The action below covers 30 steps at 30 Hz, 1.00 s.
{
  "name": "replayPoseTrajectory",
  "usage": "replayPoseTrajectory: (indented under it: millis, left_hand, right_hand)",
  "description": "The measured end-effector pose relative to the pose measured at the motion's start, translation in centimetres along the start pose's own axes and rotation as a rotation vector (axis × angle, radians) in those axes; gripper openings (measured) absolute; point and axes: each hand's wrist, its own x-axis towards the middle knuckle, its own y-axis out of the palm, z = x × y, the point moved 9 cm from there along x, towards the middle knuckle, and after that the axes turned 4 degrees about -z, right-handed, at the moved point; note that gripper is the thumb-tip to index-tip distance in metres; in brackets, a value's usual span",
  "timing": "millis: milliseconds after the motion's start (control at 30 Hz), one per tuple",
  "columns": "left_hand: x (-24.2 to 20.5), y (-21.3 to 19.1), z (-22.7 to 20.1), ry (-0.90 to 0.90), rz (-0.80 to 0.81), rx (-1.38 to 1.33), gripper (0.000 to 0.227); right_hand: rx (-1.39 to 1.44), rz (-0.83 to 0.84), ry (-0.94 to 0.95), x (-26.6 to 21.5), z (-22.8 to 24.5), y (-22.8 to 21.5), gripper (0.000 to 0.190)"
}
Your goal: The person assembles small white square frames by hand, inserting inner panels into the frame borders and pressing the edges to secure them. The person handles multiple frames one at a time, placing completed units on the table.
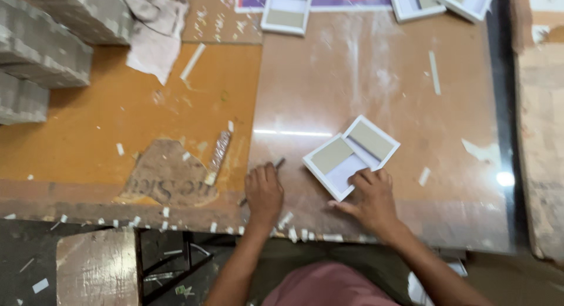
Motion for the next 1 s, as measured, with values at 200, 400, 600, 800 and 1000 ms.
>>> replayPoseTrajectory:
  millis: [200,400,600,800,1000]
  left_hand:
    - [0.4,-2.3,-1.3,0.0,-0.058,-0.092,0.022]
    - [1.1,-6.7,-4.8,-0.137,0.122,-0.593,0.042]
    - [1.0,-9.4,-5.2,-0.093,0.327,-0.659,0.052]
    - [-1.7,-9.6,-5.3,-0.198,0.542,-0.75,0.038]
    - [5.3,-6.7,3.1,-0.291,0.445,-0.163,0.035]
  right_hand:
    - [0.573,-0.059,0.367,-6.7,-1.6,3.2,0.039]
    - [1.088,0.011,0.324,-9.6,-0.7,9.1,0.073]
    - [0.99,0.218,0.116,-7.9,4.2,11.5,0.057]
    - [1.228,0.318,0.096,-6.6,6.6,11.5,0.052]
    - [1.109,0.267,0.031,-5.5,7.1,10.8,0.027]
